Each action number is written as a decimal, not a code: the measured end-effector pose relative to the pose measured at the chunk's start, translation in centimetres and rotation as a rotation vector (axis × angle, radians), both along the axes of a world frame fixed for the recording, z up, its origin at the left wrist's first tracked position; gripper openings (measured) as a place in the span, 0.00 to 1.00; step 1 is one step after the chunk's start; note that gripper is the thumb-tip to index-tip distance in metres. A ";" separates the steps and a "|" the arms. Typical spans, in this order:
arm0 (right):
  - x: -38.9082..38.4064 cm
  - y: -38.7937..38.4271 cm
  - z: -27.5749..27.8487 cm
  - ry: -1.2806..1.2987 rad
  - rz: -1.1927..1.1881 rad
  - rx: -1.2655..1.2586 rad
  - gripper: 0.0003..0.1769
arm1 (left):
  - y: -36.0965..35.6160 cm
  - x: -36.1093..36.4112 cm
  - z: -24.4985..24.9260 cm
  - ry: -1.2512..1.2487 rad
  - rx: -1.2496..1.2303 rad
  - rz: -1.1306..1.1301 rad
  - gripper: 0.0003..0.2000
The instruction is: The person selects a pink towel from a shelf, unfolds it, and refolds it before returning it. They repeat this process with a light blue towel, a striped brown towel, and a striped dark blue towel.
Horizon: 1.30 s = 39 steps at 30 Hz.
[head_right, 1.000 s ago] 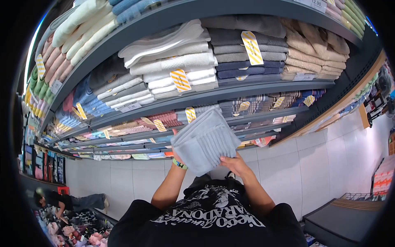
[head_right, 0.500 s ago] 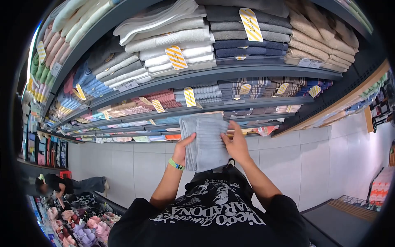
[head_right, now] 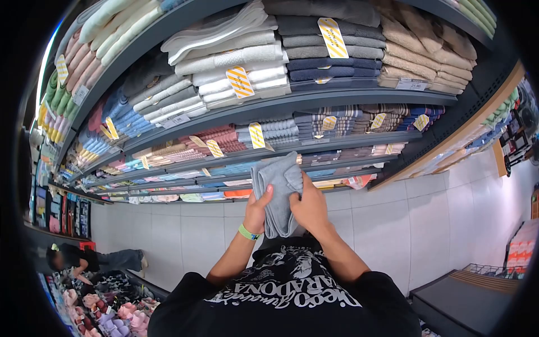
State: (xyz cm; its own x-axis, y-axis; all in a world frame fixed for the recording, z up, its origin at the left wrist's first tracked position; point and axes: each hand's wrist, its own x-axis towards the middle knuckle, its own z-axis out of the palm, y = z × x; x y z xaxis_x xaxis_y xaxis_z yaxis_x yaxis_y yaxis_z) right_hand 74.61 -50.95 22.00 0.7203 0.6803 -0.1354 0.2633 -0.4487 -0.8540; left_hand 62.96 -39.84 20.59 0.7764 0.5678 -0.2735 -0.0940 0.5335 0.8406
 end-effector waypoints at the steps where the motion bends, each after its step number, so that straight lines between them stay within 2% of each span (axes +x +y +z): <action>1: 0.0 0.0 0.1 -0.001 0.002 -0.002 0.38 | 0.0 0.0 -0.1 -0.001 -0.002 0.002 0.24; 4: 0.0 -0.2 0.3 -0.054 -0.096 0.092 0.33 | 0.4 0.0 -0.1 0.029 -0.035 0.084 0.23; 6: -0.2 -0.3 -0.6 -0.249 -0.148 0.115 0.28 | 0.7 0.0 -0.1 -0.001 -0.043 0.106 0.23; 7: -0.1 -0.3 -1.0 -0.250 -0.148 0.116 0.28 | 0.8 0.0 -0.4 -0.002 -0.042 0.107 0.23; 9: 0.2 -0.3 -1.6 -0.086 -0.063 0.153 0.21 | 1.0 0.0 -1.2 0.019 0.045 0.069 0.25; 12: -0.5 0.0 0.2 -0.073 0.014 0.167 0.17 | 0.4 -0.5 -2.2 -0.007 0.037 0.040 0.28; 13: -0.5 0.0 -0.1 -0.072 0.018 0.166 0.17 | 0.4 -0.6 -2.1 -0.007 0.036 0.044 0.28; 15: -0.6 0.2 -1.0 0.012 0.020 0.282 0.17 | 0.6 -1.3 -1.7 -0.237 -0.196 -0.047 0.31; 19: -0.8 0.2 0.0 0.148 0.047 0.301 0.21 | 0.1 -1.6 0.1 -0.247 -0.270 0.005 0.32; 21: -1.3 0.4 1.9 0.169 0.185 0.417 0.30 | 0.1 -1.5 0.1 -0.182 -0.139 -0.086 0.32; 22: -1.1 0.6 1.7 0.168 0.186 0.418 0.30 | 0.0 -1.3 0.2 -0.183 -0.137 -0.086 0.32; 24: -1.0 0.7 0.9 -0.138 0.316 0.383 0.39 | -0.1 -1.1 0.5 -0.134 0.060 -0.178 0.32; 27: -0.8 0.8 1.3 -0.043 0.275 0.396 0.40 | 0.5 -0.7 0.2 -0.174 0.021 -0.218 0.32; 31: 0.0 0.8 -0.2 0.054 0.158 0.331 0.35 | 0.7 0.4 0.9 -0.185 -0.057 -0.230 0.31; 33: 0.5 0.8 -0.2 0.315 0.084 0.415 0.31 | 0.7 0.9 2.2 -0.040 0.406 -0.197 0.28; 35: 2.1 0.4 -2.2 0.339 0.095 0.481 0.27 | 2.1 0.3 1.2 0.005 0.421 -0.174 0.25; 37: 4.4 -0.3 -3.5 0.332 0.079 0.599 0.22 | 4.0 -0.7 0.7 0.228 0.423 -0.119 0.23; 38: 5.4 -1.0 -3.3 0.336 0.082 0.594 0.22 | 4.5 -0.8 0.7 0.230 0.418 -0.115 0.23; 39: 6.4 -1.7 -3.0 0.394 -0.005 0.612 0.21 | 5.0 -0.9 0.8 0.159 0.450 -0.019 0.21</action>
